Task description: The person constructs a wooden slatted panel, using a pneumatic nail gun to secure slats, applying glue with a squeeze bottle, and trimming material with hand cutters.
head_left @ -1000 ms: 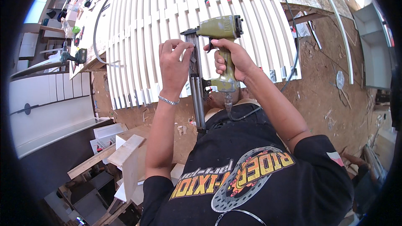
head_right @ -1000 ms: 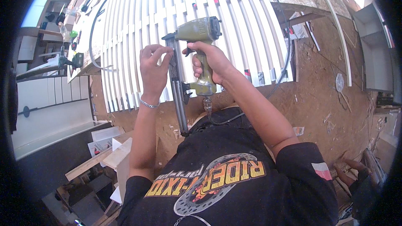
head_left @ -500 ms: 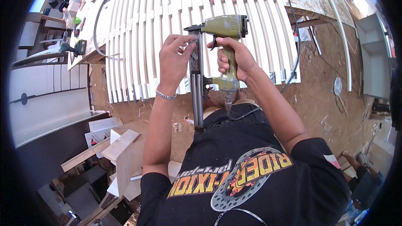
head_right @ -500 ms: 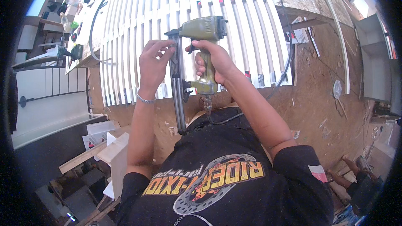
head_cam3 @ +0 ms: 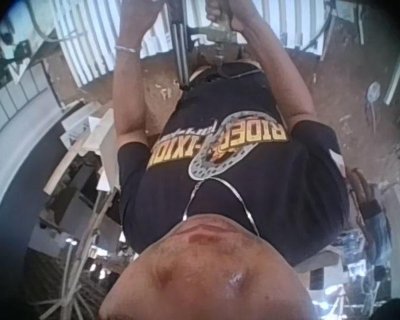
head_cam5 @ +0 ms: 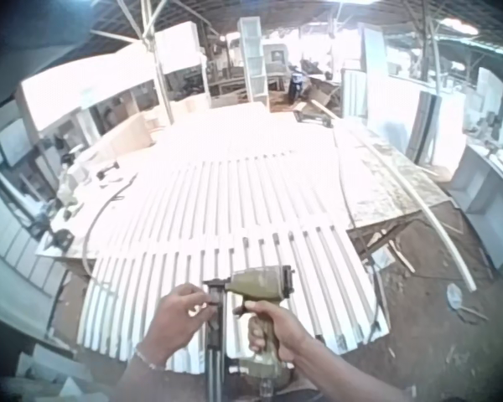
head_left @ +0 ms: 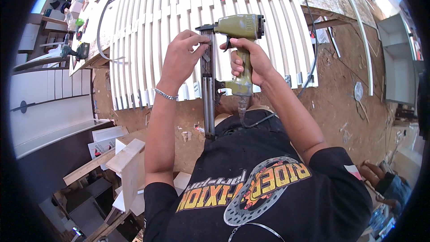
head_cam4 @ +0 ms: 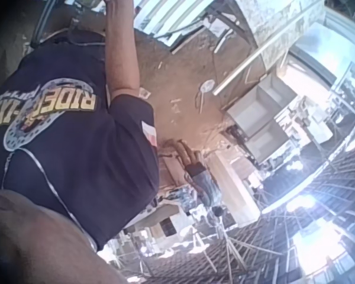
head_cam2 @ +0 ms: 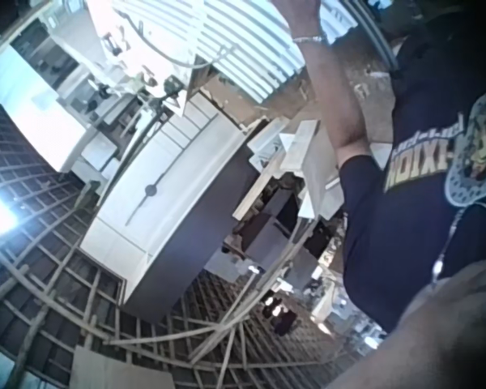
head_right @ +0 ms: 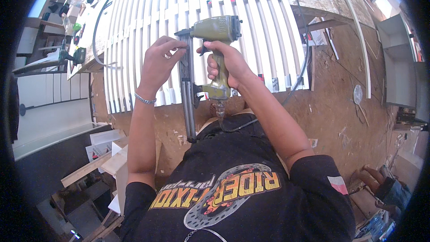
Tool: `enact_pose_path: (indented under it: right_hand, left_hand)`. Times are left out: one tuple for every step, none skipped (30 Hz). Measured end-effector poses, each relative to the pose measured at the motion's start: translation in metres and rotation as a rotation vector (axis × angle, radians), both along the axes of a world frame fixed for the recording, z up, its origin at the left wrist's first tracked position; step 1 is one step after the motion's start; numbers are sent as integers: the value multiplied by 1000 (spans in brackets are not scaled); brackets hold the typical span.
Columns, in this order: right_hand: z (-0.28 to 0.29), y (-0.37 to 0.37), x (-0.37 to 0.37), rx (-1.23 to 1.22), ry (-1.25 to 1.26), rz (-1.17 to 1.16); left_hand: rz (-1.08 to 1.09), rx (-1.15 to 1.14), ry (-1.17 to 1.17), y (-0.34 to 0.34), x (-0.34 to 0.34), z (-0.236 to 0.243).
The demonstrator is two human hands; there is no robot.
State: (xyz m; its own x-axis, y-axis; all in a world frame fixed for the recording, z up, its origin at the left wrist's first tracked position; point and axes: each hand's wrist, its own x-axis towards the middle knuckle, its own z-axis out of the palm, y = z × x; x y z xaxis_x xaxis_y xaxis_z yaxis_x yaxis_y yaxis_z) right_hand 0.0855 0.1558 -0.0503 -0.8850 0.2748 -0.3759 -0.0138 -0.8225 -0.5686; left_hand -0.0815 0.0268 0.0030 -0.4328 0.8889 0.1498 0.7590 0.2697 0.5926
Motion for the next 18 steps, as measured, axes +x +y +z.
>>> enact_pose_path:
  right_hand:
    - [0,0,0,-1,-6,0]
    - [0,1,0,2,-7,-3]
    - [0,1,2,4,-9,-6]
    - [0,1,2,4,-10,-7]
    - [0,0,3,8,-8,-6]
    - [1,0,3,13,-5,-5]
    - [2,0,3,18,-2,-5]
    - [2,0,2,10,-6,0]
    - [2,-1,1,1,-9,6]
    - [2,-1,2,-6,-14,5]
    - [0,0,2,-7,-4,10]
    - [-1,0,1,-9,7,15]
    - [-1,-1,0,-11,19,29]
    - [0,-2,0,-6,8,26]
    - [1,-3,0,0,-3,24]
    - [2,-3,0,6,-13,20]
    - [2,-3,0,9,-13,17]
    - [1,-3,1,11,-14,14]
  left_hand:
    - [-11,12,-5,0,0,-1]
    - [-22,24,-11,1,0,-1]
    - [-33,35,-16,1,0,-2]
    - [-44,57,-27,1,0,-3]
    - [-54,80,-37,0,-2,-5]
    - [-65,102,-47,-1,-2,-7]
    - [-64,113,-35,-1,-2,-8]
    - [-63,125,-23,-2,-1,-10]
    - [-62,136,-10,-4,-1,-10]
    - [-53,112,24,-3,0,-9]
    - [-43,87,58,-3,1,-7]
    - [-32,63,92,-3,1,-6]
    - [-43,54,121,-5,0,-5]
    - [-54,45,150,-7,-2,-5]
    - [-64,36,178,-8,-3,-5]
    - [-54,9,151,-8,-3,-3]
    - [-43,-17,123,-7,-1,-2]
    - [-33,-43,96,-6,0,-1]
